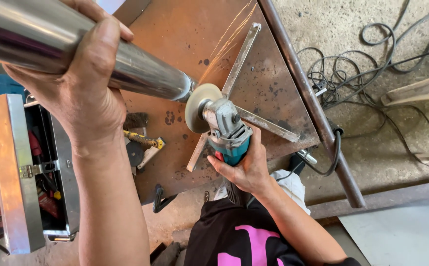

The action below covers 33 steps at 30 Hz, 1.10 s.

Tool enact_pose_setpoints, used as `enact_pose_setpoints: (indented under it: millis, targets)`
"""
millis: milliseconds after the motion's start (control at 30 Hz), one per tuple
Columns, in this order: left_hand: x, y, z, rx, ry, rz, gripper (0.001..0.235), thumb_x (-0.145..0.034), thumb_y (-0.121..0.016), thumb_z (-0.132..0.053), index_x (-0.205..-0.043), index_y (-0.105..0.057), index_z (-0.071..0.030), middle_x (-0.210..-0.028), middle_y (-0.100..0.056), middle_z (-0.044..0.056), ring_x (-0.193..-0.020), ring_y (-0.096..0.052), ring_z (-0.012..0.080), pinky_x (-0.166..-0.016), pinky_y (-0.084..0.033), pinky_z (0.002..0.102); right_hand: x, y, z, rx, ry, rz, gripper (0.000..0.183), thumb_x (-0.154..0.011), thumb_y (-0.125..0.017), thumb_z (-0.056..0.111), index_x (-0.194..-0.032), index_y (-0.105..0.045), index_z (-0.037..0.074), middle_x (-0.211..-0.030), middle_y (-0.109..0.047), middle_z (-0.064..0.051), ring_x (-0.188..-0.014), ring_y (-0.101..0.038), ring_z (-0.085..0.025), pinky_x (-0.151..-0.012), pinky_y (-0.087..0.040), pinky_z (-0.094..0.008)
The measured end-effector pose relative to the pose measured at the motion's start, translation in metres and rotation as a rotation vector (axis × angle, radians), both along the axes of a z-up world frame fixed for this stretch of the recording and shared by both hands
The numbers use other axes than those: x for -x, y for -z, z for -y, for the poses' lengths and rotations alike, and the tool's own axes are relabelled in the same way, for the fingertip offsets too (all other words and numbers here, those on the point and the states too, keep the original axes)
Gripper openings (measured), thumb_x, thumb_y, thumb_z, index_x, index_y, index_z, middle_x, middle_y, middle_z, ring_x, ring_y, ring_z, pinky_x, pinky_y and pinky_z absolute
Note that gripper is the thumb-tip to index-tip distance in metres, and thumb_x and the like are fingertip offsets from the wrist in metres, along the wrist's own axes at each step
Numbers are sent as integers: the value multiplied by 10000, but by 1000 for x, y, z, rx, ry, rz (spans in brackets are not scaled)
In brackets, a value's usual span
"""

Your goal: Polish or grind the welded joint of a metal pipe using an angle grinder.

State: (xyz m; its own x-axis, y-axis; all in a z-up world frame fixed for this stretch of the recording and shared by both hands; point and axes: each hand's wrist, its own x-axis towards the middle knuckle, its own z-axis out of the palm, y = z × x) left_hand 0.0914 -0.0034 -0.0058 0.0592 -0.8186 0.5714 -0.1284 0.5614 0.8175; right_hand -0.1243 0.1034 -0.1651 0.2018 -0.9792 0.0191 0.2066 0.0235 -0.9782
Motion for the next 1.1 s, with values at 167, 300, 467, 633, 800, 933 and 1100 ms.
enact_pose_setpoints:
  millis: [167, 300, 467, 633, 800, 933, 1100]
  targets:
    - [5, -4, -1, -4, -14, -10, 383, -1120, -782, 85, -1325, -501, -75, -1008, -616, 137, -838, -643, 269, -831, -552, 441, 2, -8, 2, 101, 33, -63, 840, -792, -899, 136, -1416, -363, -34, -1125, -703, -103, -922, -685, -119, -873, -584, -288]
    - [6, -10, -1, 13, -30, -16, 388, -1119, -785, 85, -1326, -497, -75, -1010, -616, 136, -838, -644, 268, -831, -553, 441, 4, -2, -1, 226, 34, -123, 833, -794, -910, 150, -1401, -374, -41, -1175, -701, -135, -1052, -706, -168, -952, -570, -313]
    - [10, -11, -6, 6, -51, -30, 394, -1117, -787, 85, -1326, -493, -75, -1012, -616, 135, -838, -644, 266, -830, -554, 442, 6, -9, 2, 199, 22, -113, 851, -794, -910, 153, -1420, -368, -44, -1205, -690, -150, -1081, -686, -175, -980, -557, -311]
    - [18, -18, -10, -25, -79, -19, 391, -1066, -761, 93, -1320, -506, -58, -984, -608, 145, -823, -638, 268, -810, -538, 415, 10, 2, 0, 55, -38, -117, 855, -774, -917, 183, -1400, -373, -25, -1114, -732, -120, -947, -730, -157, -905, -594, -295]
    - [21, -16, -12, -36, -76, -31, 393, -1068, -764, 81, -1319, -497, -59, -1002, -618, 134, -844, -659, 262, -822, -551, 405, 11, -16, 7, 263, -5, -144, 864, -790, -900, 122, -1430, -344, -45, -1218, -677, -164, -1105, -684, -206, -988, -549, -327]
    - [19, -18, -9, -14, -63, -36, 396, -1072, -768, 66, -1318, -486, -62, -1026, -631, 120, -871, -688, 254, -837, -568, 393, 11, 1, 2, 179, -36, -72, 856, -812, -905, 130, -1424, -334, -46, -1180, -703, -140, -1029, -704, -161, -943, -584, -308]
    - [3, -7, -18, -23, -248, 261, 331, -1115, -785, -31, -1294, -508, -54, -927, -601, 108, -734, -580, 232, -711, -477, 345, 16, -11, 6, 235, -28, -187, 858, -801, -910, 136, -1407, -332, -45, -1165, -706, -144, -1051, -707, -176, -959, -575, -328]
